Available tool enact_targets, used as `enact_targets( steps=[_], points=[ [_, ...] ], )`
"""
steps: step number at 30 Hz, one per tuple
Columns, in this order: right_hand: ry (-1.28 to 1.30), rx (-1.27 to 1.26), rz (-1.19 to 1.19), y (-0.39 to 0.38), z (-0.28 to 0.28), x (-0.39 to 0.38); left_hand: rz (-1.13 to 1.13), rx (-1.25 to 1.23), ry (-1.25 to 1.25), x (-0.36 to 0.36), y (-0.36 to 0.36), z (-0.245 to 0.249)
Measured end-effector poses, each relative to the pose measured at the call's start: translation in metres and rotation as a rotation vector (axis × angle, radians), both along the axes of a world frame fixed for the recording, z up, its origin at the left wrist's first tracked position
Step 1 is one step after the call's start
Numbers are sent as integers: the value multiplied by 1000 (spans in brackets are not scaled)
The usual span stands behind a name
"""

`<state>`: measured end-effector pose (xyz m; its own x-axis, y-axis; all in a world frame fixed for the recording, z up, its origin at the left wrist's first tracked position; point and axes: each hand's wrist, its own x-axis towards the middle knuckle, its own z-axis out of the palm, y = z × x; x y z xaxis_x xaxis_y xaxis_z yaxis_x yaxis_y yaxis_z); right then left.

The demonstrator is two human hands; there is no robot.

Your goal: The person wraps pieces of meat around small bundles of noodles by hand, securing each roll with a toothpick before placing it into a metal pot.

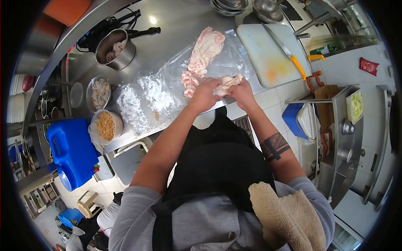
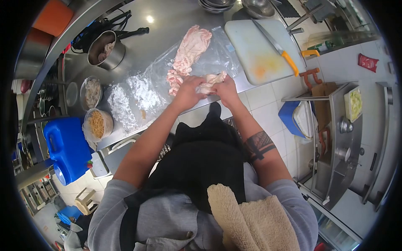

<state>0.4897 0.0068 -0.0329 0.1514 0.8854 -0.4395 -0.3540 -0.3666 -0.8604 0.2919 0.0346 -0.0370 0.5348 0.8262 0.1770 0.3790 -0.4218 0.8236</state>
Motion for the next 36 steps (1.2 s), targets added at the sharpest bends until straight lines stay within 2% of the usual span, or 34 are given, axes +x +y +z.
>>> enact_targets(
  steps=[4,7,9,10,12,13,15,16,18,19,21,22,23,24,25,26,27,28,31,35,36],
  points=[
    [-111,54,44,-1,7,-2,-7,0,5,0,-1,3],
    [-264,-41,66,-4,17,-2,-30,-14,27,-1,2,1],
    [-328,-15,180,-1,16,6,-23,-254,-46,5,10,-3],
    [-331,-9,176,1,14,10,-26,-248,-48,9,11,-3],
    [-480,106,232,8,8,15,137,88,-165,17,13,4],
    [-479,110,230,13,6,19,135,92,-164,17,18,12],
    [-539,341,307,22,3,26,-61,-12,-151,16,30,30],
    [-539,344,300,23,23,21,-67,-8,-148,17,34,35],
    [-447,270,300,29,61,15,-20,-318,-6,18,45,46],
    [-444,278,295,33,57,16,-22,-310,-1,16,50,50],
    [-169,336,219,47,55,15,-7,-260,-115,12,64,63],
    [-162,343,213,49,56,12,-13,-304,-170,12,66,68],
    [-35,306,163,51,57,8,-17,-300,-160,11,68,73],
    [93,267,114,52,59,5,-10,-402,-222,9,69,75],
    [103,270,108,52,61,3,-1,-503,-283,8,70,77],
    [170,248,113,54,64,2,-4,-502,-270,7,69,75],
    [236,227,118,55,66,1,-13,-612,-442,8,68,73],
    [246,229,110,57,69,1,-23,-723,-616,8,67,70],
    [303,223,173,58,79,2,-28,-769,-710,10,63,71],
    [106,226,133,57,81,-1,26,-723,-706,12,63,75],
    [55,236,99,56,81,-2,125,-712,-745,12,64,71]
  ],
)
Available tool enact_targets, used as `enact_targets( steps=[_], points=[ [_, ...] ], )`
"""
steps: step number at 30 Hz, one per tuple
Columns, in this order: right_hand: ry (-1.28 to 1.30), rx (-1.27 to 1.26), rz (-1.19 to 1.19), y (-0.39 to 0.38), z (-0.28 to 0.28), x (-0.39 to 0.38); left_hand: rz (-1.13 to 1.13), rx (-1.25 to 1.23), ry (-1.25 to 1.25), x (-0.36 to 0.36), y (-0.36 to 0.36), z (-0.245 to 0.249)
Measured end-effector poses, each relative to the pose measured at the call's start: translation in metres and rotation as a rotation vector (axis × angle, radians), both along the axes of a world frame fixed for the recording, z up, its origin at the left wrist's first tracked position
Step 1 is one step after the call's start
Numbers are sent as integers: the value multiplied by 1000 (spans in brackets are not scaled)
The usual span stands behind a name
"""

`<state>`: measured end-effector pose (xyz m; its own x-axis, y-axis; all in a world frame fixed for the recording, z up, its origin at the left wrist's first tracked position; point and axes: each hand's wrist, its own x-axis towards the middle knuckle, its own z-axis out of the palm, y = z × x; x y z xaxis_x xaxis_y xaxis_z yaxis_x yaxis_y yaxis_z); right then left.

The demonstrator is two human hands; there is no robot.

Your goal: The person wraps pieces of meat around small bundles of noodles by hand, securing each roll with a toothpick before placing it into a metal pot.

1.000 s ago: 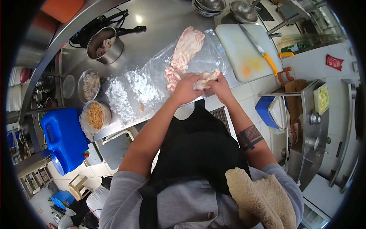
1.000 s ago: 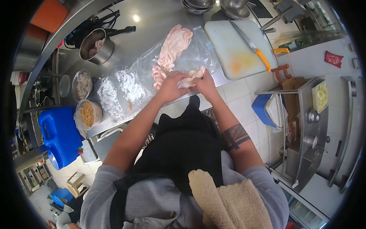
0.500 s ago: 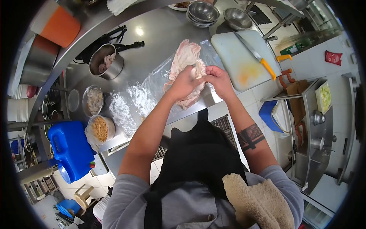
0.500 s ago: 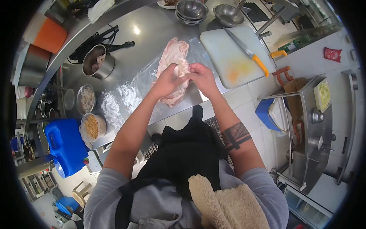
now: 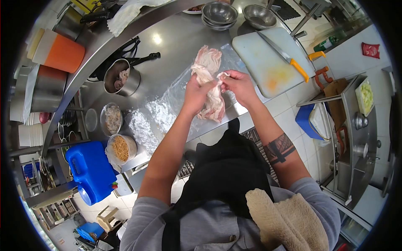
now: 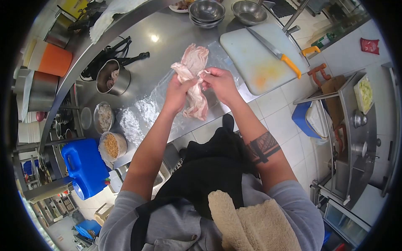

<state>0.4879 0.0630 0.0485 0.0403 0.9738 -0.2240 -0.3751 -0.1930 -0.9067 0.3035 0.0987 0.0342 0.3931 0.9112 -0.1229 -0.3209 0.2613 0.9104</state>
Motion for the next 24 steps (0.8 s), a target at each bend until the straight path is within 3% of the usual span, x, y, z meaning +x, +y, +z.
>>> enact_targets(
  steps=[2,4,13,14,16,19,24],
  points=[
    [-32,22,-38,-5,0,0,96,-30,-1,-1,3,-7],
    [-66,44,-73,-12,2,1,276,-116,-177,-2,7,-10],
    [-242,147,-193,-54,12,23,332,-312,-220,-13,25,-19],
    [-119,169,-245,-54,4,34,332,-313,-224,-15,26,-23],
    [62,168,-325,-55,-1,48,251,-368,-483,-22,29,-33],
    [274,166,-337,-55,-9,60,254,-345,-585,-20,30,-42],
    [351,152,-345,-51,-18,69,366,-400,-543,-19,31,-48]
  ],
)
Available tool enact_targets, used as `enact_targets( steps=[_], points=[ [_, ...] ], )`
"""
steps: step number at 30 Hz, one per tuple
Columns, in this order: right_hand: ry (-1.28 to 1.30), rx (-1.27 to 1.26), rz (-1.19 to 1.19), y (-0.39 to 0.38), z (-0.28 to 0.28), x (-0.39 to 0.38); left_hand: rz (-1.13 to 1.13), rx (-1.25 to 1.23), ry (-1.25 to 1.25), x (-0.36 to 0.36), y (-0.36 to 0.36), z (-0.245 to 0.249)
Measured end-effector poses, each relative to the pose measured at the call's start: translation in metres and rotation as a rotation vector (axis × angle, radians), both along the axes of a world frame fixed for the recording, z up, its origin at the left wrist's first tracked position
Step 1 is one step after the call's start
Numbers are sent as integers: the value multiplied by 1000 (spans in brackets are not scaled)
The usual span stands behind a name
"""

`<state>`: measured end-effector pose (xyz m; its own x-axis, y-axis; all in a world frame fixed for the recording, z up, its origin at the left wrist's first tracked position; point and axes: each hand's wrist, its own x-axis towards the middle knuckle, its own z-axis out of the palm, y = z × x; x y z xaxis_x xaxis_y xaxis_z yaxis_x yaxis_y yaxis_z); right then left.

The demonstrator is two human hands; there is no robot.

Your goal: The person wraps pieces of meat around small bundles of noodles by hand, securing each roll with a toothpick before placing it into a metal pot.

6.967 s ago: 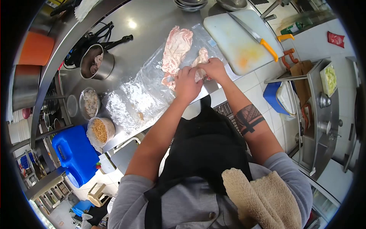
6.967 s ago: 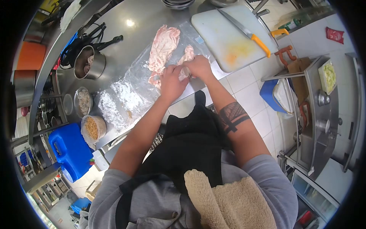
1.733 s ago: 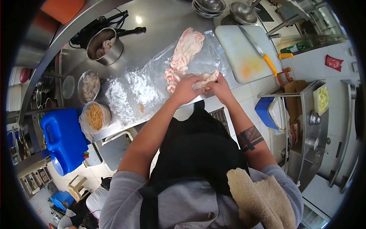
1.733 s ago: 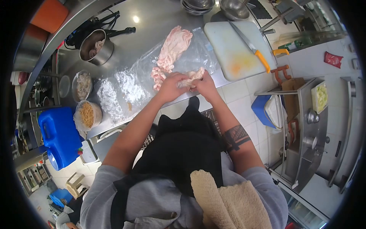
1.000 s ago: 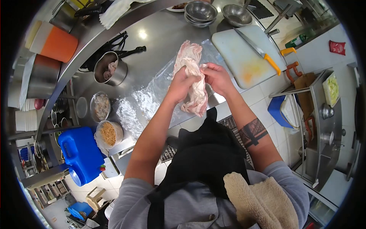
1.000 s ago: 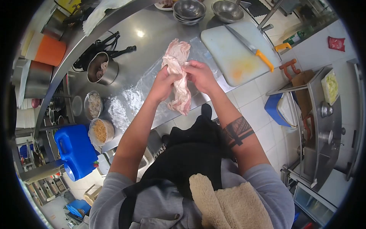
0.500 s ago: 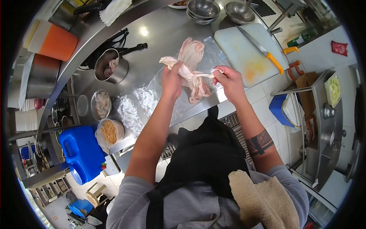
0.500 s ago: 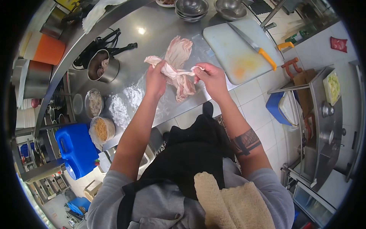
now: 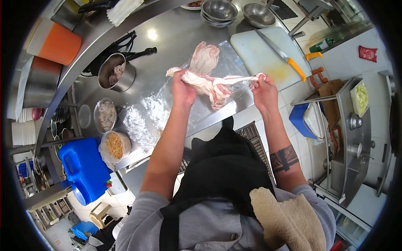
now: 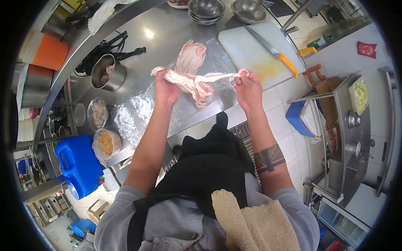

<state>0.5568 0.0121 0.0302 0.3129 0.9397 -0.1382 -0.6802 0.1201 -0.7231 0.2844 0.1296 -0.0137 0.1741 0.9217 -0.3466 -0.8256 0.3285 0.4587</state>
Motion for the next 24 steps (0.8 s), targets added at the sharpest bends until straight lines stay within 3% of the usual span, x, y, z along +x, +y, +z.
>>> enact_targets(
  steps=[2,4,8,10,14,17,21,24],
  points=[
    [-3,-14,9,3,0,3,29,-36,25,-7,1,-4],
    [-435,-291,112,5,5,5,119,-22,125,-13,3,-11],
    [-313,-271,47,18,-6,16,167,18,177,-19,6,-16],
    [-97,-158,-71,26,-4,32,220,-34,217,-22,8,-16],
    [-199,-154,-53,34,8,61,204,-73,221,-22,5,-2],
    [-196,-16,-64,38,24,78,253,-96,361,-12,5,2],
    [-179,106,-154,30,44,123,231,-85,195,-16,31,-38],
    [-199,151,-176,19,64,139,209,-106,153,-20,33,-33]
  ],
)
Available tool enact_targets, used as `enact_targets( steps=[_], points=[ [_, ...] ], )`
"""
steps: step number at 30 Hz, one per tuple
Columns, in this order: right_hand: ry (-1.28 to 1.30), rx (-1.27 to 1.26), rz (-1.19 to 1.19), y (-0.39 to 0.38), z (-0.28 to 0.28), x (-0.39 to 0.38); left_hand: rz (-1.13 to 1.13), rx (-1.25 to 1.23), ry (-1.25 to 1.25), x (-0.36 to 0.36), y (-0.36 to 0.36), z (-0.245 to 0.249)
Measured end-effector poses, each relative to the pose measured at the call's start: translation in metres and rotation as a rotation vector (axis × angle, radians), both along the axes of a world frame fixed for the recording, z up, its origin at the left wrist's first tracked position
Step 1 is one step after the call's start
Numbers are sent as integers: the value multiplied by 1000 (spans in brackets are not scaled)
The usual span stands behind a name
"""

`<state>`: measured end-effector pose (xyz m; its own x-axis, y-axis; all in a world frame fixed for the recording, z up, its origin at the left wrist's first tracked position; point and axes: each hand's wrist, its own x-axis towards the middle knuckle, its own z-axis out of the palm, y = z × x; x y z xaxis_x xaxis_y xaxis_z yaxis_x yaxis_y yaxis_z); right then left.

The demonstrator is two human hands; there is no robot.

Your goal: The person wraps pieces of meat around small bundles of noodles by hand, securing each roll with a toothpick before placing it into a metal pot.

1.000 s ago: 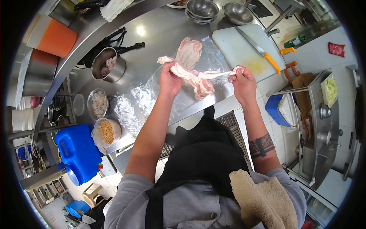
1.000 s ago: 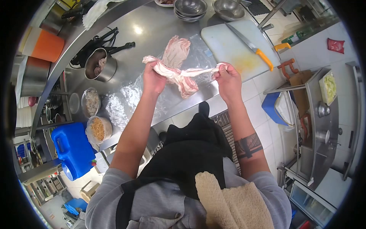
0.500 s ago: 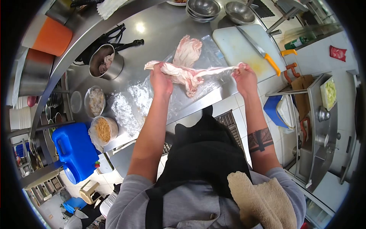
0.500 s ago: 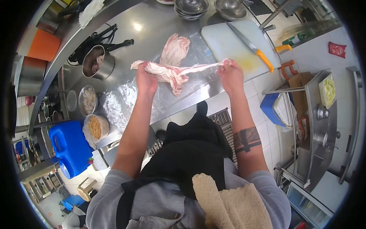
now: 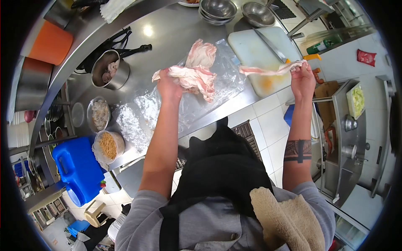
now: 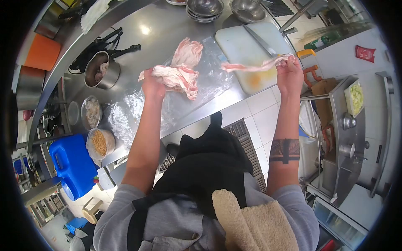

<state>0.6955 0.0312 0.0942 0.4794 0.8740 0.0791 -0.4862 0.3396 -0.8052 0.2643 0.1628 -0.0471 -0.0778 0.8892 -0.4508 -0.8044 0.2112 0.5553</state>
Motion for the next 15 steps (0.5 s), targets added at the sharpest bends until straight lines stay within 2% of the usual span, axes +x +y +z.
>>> enact_targets(
  steps=[2,4,5,7,9,11,13,15],
  points=[
    [-39,-6,103,-5,5,12,-63,-5,-14,9,-1,9],
    [-94,-48,150,-6,22,-4,-244,118,389,35,-8,29],
    [-140,-84,206,-3,35,-18,-243,117,383,46,-9,35],
    [-162,-107,274,-4,58,-38,-237,336,1496,61,-9,53],
    [-309,-184,455,-1,77,-53,-328,658,1424,57,-24,91],
    [-366,-141,529,-6,98,-81,-649,958,890,57,-47,102],
    [-478,12,691,-4,104,-110,-794,1096,743,49,-89,136],
    [-374,109,975,5,108,-137,-755,1124,877,28,-114,151]
  ],
)
